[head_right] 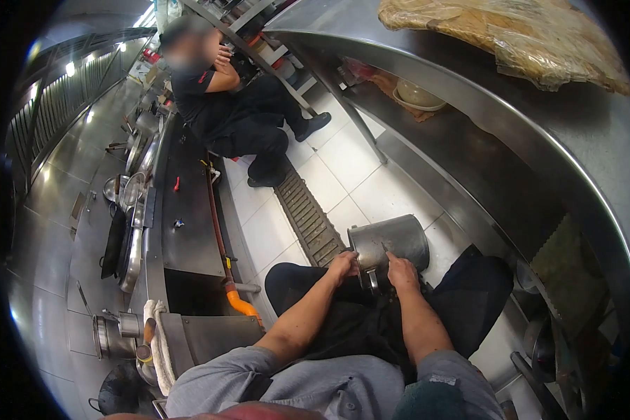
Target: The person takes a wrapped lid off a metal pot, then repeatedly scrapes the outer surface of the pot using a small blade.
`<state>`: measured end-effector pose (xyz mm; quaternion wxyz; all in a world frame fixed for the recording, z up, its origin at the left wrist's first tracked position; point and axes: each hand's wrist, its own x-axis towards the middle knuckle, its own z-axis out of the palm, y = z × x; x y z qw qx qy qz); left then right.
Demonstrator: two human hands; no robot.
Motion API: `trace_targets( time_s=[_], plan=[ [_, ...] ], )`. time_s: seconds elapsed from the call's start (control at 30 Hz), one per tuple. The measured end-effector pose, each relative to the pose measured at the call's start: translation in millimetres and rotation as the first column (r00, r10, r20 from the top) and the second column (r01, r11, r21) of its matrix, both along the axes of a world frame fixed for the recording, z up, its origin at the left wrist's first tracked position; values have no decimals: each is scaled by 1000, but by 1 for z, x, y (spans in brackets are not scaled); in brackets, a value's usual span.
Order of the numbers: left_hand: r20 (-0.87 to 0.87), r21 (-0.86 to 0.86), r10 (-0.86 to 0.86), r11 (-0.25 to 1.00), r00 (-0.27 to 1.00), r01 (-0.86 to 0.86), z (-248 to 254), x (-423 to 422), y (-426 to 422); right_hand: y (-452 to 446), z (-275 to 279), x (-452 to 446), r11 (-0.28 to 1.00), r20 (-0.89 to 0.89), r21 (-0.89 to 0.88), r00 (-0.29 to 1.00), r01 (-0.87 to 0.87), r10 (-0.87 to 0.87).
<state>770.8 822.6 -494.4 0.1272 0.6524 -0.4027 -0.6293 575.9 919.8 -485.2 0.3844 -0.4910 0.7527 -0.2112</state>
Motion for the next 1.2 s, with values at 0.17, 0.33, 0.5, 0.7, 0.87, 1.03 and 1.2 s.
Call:
trace_targets(
  time_s=[0.17, 0.33, 0.5, 0.7, 0.87, 1.03, 1.2],
  plan=[
    [-9, -12, -10, 1000, 1000, 9, -6, 3, 0, -3, -7, 1, 999, -28, 17, 999, -29, 30],
    [11, -5, -6, 1000, 1000, 6, 2, -2, 1, -3, -1, -1, 998, -21, 31, 998, -53, 54],
    [1, -1, 7, 1000, 1000, -7, 7, -2, 4, -3, 4, -3, 997, -25, 43, 998, -57, 58],
    [32, -36, -20, 999, 999, 21, 3, -4, 8, 2, 6, -4, 997, -45, 50, 998, -50, 52],
    [58, -63, -64, 996, 996, 68, -7, -1, 7, 3, 11, -5, 997, -27, 59, 999, -41, 43],
    [120, -74, -107, 990, 987, 116, -10, -2, 8, 3, 14, -5, 999, -46, 47, 999, -23, 25],
    [168, -143, -134, 977, 977, 159, -24, 3, 9, 2, 6, -4, 1000, -20, 19, 999, -25, 25]
  ],
)
